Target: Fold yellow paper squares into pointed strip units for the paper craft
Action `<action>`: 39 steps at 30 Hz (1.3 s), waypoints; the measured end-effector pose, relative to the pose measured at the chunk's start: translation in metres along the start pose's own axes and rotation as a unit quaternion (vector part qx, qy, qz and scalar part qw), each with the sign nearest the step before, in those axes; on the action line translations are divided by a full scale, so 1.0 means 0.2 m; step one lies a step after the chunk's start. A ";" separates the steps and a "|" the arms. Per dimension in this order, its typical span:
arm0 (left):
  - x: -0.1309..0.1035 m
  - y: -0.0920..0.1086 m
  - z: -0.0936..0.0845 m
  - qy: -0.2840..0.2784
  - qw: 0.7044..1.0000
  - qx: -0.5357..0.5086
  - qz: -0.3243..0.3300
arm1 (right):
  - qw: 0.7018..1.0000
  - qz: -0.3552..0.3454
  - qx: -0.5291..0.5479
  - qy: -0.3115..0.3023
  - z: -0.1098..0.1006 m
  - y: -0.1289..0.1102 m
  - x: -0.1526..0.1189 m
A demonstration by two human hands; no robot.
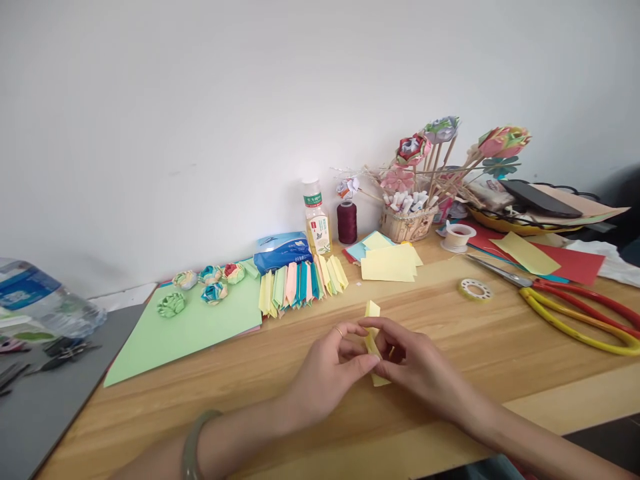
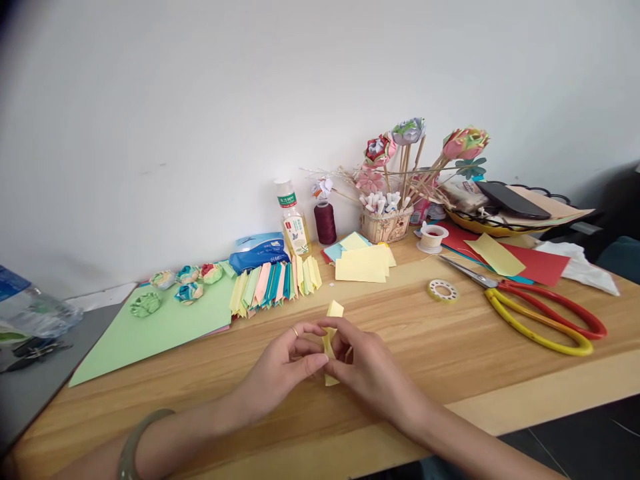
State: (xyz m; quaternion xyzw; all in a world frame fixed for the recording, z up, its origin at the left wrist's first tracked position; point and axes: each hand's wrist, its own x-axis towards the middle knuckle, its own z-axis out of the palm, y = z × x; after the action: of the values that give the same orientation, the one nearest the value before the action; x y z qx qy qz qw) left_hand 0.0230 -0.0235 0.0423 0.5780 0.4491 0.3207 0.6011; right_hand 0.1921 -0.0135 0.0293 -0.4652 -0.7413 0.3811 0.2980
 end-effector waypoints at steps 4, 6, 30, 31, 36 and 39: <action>0.01 -0.02 -0.02 0.015 1.000 -0.011 0.020 | 0.994 -0.006 0.105 -0.035 0.00 -0.01 -0.01; 0.02 -0.04 -0.03 0.028 0.999 0.008 0.023 | 0.992 -0.012 0.112 -0.049 -0.01 -0.01 -0.03; -0.03 -0.11 -0.10 0.060 0.794 0.545 0.264 | 0.918 -0.269 -0.288 -0.030 -0.04 0.08 0.00; -0.05 -0.13 -0.10 0.062 0.756 0.583 0.291 | 0.922 -0.265 -0.279 -0.033 -0.05 0.07 0.00; -0.07 -0.22 -0.10 0.089 0.650 0.636 0.406 | 0.937 -0.224 -0.263 -0.054 -0.06 0.04 0.01; -0.08 -0.21 -0.10 0.079 0.634 0.638 0.430 | 0.945 -0.203 -0.251 -0.041 -0.04 0.03 0.01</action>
State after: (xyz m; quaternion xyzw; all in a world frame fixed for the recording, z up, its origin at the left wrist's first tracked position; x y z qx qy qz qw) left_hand -0.0072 -0.0350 0.0046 0.9178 0.2881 0.2207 -0.1608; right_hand 0.1999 -0.0079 0.0285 -0.3481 -0.9036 0.1326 0.2116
